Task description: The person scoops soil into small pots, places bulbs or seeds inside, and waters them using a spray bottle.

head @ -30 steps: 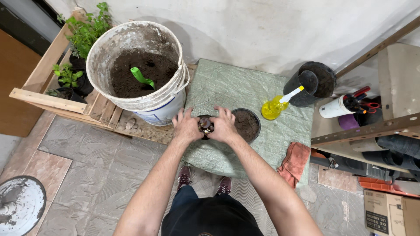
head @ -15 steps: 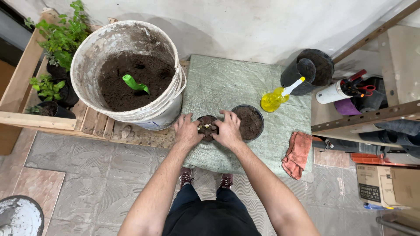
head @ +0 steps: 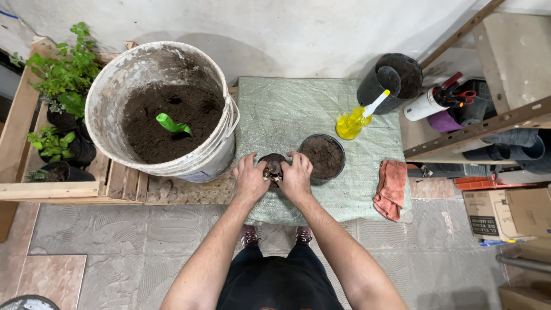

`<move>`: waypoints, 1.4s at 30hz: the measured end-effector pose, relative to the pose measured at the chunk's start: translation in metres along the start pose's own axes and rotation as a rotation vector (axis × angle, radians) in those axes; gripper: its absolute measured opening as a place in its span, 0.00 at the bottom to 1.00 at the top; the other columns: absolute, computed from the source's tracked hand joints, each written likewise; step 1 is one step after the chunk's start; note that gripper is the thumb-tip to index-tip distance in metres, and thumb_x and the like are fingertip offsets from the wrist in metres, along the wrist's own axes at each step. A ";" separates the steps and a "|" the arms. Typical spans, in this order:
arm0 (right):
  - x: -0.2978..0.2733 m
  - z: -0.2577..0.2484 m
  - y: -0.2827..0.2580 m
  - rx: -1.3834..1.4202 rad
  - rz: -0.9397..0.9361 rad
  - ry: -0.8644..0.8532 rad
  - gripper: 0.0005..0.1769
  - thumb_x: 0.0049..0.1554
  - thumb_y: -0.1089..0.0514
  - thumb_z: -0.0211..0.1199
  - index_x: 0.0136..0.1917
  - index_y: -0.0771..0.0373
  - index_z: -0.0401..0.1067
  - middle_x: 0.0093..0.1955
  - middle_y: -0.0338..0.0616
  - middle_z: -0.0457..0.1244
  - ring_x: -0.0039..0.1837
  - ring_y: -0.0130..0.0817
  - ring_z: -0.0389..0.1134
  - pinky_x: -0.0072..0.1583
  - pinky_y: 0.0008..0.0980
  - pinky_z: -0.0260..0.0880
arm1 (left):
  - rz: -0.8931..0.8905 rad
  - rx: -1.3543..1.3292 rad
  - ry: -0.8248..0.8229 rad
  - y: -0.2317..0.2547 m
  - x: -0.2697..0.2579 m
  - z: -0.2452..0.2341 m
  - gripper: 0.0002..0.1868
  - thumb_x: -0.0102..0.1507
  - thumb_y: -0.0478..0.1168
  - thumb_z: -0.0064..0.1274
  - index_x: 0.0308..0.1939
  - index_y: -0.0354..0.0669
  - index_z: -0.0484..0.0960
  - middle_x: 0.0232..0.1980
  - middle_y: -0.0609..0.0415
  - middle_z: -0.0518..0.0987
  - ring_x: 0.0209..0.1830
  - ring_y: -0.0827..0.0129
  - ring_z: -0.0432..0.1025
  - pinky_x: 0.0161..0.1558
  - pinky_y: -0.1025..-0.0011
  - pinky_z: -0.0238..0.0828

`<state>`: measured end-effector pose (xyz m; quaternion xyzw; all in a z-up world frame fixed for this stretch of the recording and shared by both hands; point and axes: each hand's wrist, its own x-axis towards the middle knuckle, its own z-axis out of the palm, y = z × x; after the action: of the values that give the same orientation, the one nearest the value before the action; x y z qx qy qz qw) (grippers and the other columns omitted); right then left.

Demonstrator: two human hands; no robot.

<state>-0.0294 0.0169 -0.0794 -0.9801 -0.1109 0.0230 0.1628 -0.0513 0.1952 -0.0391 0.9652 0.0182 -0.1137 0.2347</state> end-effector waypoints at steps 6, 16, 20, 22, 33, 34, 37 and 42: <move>-0.008 -0.004 -0.003 0.077 0.094 0.043 0.22 0.49 0.51 0.83 0.57 0.52 0.84 0.78 0.39 0.55 0.84 0.53 0.49 0.81 0.62 0.52 | 0.081 -0.009 0.047 -0.014 0.016 0.013 0.29 0.62 0.54 0.71 0.68 0.60 0.86 0.83 0.53 0.65 0.88 0.51 0.53 0.79 0.43 0.58; -0.017 0.018 -0.018 -0.013 0.149 0.235 0.14 0.47 0.53 0.82 0.48 0.50 0.86 0.71 0.38 0.60 0.79 0.52 0.55 0.79 0.62 0.54 | 0.125 0.117 0.003 -0.019 0.029 0.019 0.24 0.63 0.55 0.71 0.63 0.63 0.90 0.84 0.56 0.66 0.87 0.54 0.54 0.79 0.45 0.60; -0.023 0.022 -0.011 -0.013 0.196 0.245 0.24 0.49 0.52 0.83 0.60 0.48 0.86 0.73 0.42 0.59 0.80 0.53 0.55 0.80 0.61 0.55 | 0.124 0.076 -0.028 -0.022 0.027 0.003 0.28 0.62 0.58 0.72 0.65 0.65 0.89 0.85 0.54 0.65 0.88 0.51 0.54 0.78 0.43 0.61; -0.028 0.013 -0.013 -0.003 0.228 0.215 0.35 0.49 0.46 0.84 0.70 0.44 0.81 0.75 0.42 0.56 0.80 0.54 0.53 0.81 0.64 0.53 | 0.123 0.074 -0.093 -0.025 0.024 -0.015 0.39 0.60 0.60 0.74 0.76 0.70 0.81 0.89 0.52 0.58 0.89 0.49 0.53 0.80 0.41 0.59; -0.023 0.002 -0.026 0.004 0.298 0.118 0.29 0.52 0.50 0.83 0.67 0.43 0.83 0.75 0.40 0.54 0.81 0.55 0.50 0.80 0.65 0.53 | 0.129 0.047 -0.064 -0.035 0.026 -0.004 0.31 0.62 0.56 0.74 0.69 0.68 0.86 0.89 0.53 0.59 0.87 0.50 0.55 0.79 0.43 0.62; -0.024 -0.004 -0.030 0.017 0.299 0.105 0.32 0.53 0.49 0.83 0.71 0.42 0.81 0.77 0.41 0.53 0.81 0.55 0.50 0.80 0.67 0.52 | 0.116 0.045 -0.039 -0.038 0.025 -0.003 0.32 0.61 0.55 0.74 0.70 0.67 0.85 0.88 0.53 0.60 0.87 0.50 0.56 0.79 0.43 0.63; -0.019 0.002 -0.023 -0.034 0.289 0.100 0.27 0.53 0.48 0.83 0.66 0.43 0.83 0.75 0.39 0.54 0.81 0.54 0.50 0.80 0.65 0.53 | 0.135 0.017 -0.018 -0.044 0.024 -0.002 0.27 0.62 0.53 0.73 0.65 0.64 0.88 0.87 0.53 0.62 0.87 0.50 0.57 0.78 0.42 0.63; -0.023 0.003 -0.020 -0.035 0.283 0.109 0.26 0.53 0.47 0.84 0.65 0.44 0.84 0.73 0.39 0.55 0.80 0.53 0.52 0.79 0.63 0.54 | 0.112 0.065 -0.033 -0.048 0.023 -0.003 0.26 0.64 0.56 0.71 0.67 0.70 0.87 0.87 0.56 0.61 0.87 0.51 0.55 0.78 0.45 0.62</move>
<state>-0.0566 0.0311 -0.0752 -0.9884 0.0369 -0.0095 0.1467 -0.0326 0.2389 -0.0633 0.9698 -0.0435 -0.1169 0.2096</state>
